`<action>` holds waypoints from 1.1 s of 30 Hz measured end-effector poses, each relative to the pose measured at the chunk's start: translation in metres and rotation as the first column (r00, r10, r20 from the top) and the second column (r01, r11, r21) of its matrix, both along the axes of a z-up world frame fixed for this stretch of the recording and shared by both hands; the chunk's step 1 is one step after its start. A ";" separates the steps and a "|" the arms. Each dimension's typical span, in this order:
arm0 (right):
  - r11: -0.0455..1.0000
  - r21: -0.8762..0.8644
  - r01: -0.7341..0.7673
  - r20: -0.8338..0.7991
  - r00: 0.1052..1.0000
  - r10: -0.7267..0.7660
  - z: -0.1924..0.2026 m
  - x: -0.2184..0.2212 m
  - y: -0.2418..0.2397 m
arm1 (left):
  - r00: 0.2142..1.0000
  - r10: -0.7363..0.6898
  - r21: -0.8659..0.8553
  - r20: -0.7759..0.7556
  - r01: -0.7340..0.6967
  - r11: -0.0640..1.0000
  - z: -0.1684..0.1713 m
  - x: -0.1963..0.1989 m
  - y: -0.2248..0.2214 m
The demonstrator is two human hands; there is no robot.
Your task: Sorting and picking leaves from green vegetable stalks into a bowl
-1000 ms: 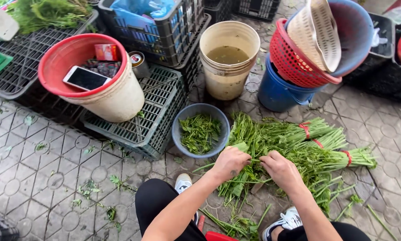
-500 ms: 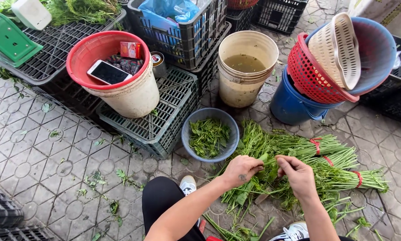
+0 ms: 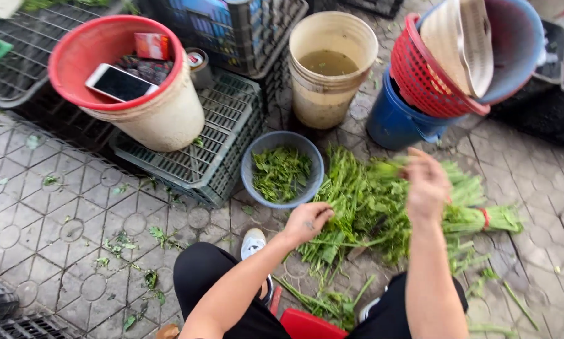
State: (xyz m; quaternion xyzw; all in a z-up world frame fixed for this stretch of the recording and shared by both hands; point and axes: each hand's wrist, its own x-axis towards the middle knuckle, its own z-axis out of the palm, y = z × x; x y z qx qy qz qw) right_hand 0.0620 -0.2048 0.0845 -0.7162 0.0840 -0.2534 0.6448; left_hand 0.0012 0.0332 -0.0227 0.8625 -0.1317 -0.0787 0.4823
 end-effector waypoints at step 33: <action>0.099 -0.896 -0.432 -0.309 0.769 0.560 -0.066 -0.081 0.012 | 0.714 -0.045 -0.634 -0.699 -0.589 0.501 0.025 0.021 0.009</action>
